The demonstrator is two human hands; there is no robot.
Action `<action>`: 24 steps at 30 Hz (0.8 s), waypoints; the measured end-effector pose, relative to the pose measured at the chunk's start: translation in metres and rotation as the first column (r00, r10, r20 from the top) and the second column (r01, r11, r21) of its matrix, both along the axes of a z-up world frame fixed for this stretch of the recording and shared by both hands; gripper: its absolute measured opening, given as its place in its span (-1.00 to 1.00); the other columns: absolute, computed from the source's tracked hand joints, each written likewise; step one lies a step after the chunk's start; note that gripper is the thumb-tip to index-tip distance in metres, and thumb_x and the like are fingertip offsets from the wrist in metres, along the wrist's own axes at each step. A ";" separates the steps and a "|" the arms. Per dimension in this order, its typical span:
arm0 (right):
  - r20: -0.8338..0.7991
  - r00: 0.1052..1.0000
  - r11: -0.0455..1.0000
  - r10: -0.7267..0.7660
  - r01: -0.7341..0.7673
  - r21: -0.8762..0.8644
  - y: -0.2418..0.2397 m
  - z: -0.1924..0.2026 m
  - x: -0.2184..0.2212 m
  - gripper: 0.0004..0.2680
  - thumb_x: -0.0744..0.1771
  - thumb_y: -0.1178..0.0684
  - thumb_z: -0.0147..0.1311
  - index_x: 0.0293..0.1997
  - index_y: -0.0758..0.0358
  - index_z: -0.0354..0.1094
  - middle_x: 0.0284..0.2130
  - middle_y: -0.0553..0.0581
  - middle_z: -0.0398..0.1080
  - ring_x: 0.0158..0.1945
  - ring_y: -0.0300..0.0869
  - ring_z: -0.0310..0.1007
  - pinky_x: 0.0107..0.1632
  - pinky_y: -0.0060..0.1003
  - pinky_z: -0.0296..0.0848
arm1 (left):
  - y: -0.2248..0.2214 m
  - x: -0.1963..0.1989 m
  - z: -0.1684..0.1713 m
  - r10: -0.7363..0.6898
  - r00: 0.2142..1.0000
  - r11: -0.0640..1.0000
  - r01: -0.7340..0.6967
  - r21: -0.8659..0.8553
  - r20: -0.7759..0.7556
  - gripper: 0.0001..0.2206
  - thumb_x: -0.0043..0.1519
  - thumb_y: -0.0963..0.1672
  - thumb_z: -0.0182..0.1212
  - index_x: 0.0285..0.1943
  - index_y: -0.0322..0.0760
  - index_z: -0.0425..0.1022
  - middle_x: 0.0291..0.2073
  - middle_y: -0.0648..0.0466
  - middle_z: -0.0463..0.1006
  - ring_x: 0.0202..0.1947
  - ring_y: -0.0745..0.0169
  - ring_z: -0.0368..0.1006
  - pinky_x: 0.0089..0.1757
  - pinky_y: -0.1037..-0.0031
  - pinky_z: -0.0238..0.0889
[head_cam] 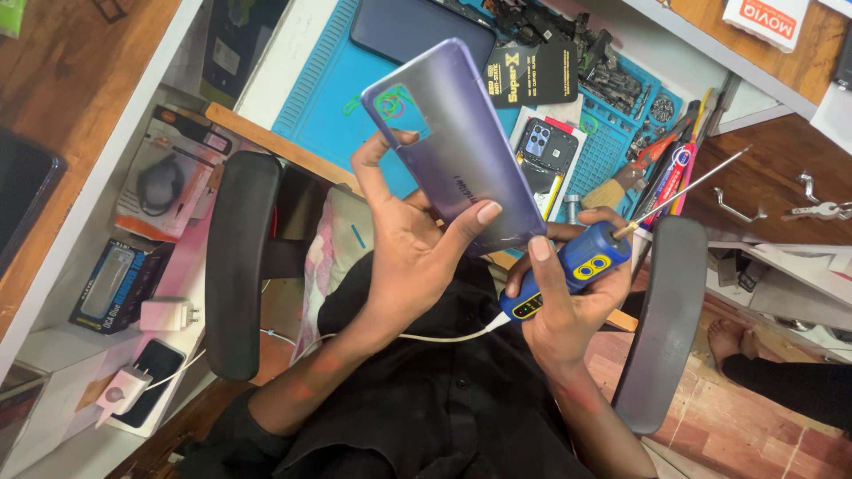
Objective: The person uses a screwdriver to remove screws from a disassembled smartphone. They then use a soldering iron to apply heat to the back of a phone case, likely to remove adhesive or a component.
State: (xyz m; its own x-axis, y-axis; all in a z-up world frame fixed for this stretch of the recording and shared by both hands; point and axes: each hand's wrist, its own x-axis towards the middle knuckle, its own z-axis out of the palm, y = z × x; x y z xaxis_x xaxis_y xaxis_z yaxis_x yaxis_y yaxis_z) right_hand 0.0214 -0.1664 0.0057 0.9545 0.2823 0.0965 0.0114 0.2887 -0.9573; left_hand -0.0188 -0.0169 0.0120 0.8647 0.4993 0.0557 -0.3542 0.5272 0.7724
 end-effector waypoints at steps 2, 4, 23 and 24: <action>0.001 1.000 1.000 -0.010 0.010 0.014 0.001 0.000 0.000 -0.67 0.39 0.33 0.11 0.24 0.27 0.04 -0.25 0.23 0.43 -0.47 -0.18 0.44 -0.41 -0.31 0.45 | 0.000 -0.001 -0.002 -0.009 1.000 0.999 0.009 -0.035 0.006 -0.29 0.31 -0.34 0.28 0.44 -0.14 -0.21 0.04 -0.20 0.51 0.08 0.19 0.53 0.12 0.32 0.48; 0.017 1.000 0.999 -0.020 0.020 0.034 0.001 -0.002 0.001 -0.66 0.39 0.35 0.13 0.25 0.27 0.05 -0.30 0.18 0.40 -0.48 -0.20 0.44 -0.38 -0.31 0.46 | -0.002 -0.001 -0.005 -0.018 1.000 0.995 0.019 -0.103 0.011 -0.29 0.29 -0.33 0.29 0.43 -0.16 -0.19 0.04 -0.19 0.51 0.08 0.18 0.53 0.13 0.30 0.48; -0.412 0.879 0.960 0.240 -0.151 0.236 0.025 -0.002 0.028 -0.61 0.40 0.16 0.07 0.39 0.35 0.08 -0.23 0.18 0.30 -0.23 -0.17 0.41 -0.28 -0.25 0.50 | 0.062 -0.017 -0.008 0.295 0.956 0.955 -0.295 0.034 0.014 -0.28 0.34 -0.32 0.38 0.58 -0.33 -0.06 0.18 -0.05 0.41 0.14 0.22 0.40 0.18 0.36 0.39; -0.451 0.836 0.927 0.314 -0.168 0.335 0.027 0.002 0.032 -0.57 0.37 0.16 0.05 0.44 0.34 0.05 -0.17 0.21 0.31 -0.17 -0.13 0.43 -0.18 -0.20 0.55 | 0.069 -0.022 -0.003 0.319 0.948 0.946 -0.319 0.058 0.021 -0.21 0.32 -0.33 0.39 0.61 -0.28 -0.12 0.22 -0.02 0.38 0.19 0.22 0.40 0.20 0.38 0.38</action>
